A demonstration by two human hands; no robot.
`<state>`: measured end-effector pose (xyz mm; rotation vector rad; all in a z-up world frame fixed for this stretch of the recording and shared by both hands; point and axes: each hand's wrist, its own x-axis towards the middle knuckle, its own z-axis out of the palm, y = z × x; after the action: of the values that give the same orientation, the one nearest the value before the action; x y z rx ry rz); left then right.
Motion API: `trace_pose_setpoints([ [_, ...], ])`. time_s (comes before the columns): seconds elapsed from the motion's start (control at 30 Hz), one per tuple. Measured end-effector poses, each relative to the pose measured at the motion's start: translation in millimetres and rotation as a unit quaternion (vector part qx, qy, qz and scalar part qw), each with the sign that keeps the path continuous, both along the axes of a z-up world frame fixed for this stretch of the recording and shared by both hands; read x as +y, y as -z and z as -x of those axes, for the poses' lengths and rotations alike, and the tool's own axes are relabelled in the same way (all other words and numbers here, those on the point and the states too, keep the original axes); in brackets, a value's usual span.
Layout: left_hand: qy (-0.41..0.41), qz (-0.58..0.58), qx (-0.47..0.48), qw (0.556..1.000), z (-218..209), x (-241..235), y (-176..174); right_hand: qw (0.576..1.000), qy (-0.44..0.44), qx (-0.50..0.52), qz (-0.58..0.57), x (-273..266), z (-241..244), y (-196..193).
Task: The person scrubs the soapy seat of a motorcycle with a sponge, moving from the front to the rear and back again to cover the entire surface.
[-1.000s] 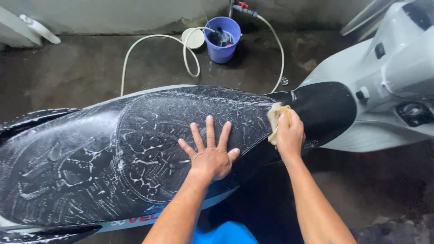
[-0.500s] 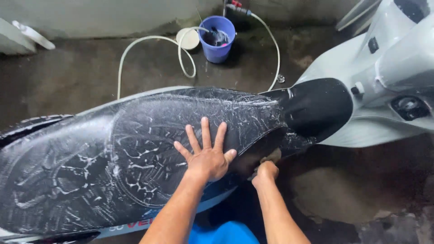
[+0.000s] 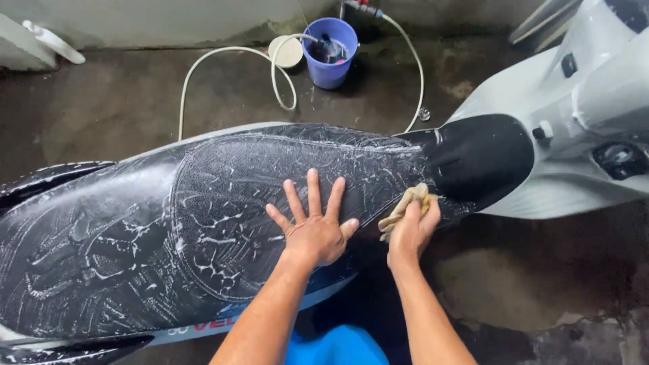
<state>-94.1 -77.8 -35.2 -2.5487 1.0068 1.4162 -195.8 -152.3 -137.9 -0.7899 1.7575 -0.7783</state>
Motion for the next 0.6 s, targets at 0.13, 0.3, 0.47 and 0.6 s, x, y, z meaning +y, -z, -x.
trace_pose_setpoints([
  [0.13, 0.003, -0.011, 0.011, 1.0, -4.2, 0.7, -7.6, 0.997, 0.02, -0.003, 0.073, -34.9, 0.5, 21.0],
  [0.3, 0.008, -0.015, 0.008, 1.0, -3.3, 0.0, -7.4, 0.995, -0.078, 0.027, 0.054, -16.2, -9.7, -21.5],
  [0.47, -0.001, 0.009, 0.008, 1.0, -1.1, 4.4, -4.4, 0.999, 0.004, 0.039, 0.012, -52.4, 8.4, 55.1],
  [0.6, 0.005, 0.025, 0.004, 1.0, -3.9, 5.5, -1.5, 0.985, -0.106, 0.06, 0.124, 9.5, -11.5, -16.9],
])
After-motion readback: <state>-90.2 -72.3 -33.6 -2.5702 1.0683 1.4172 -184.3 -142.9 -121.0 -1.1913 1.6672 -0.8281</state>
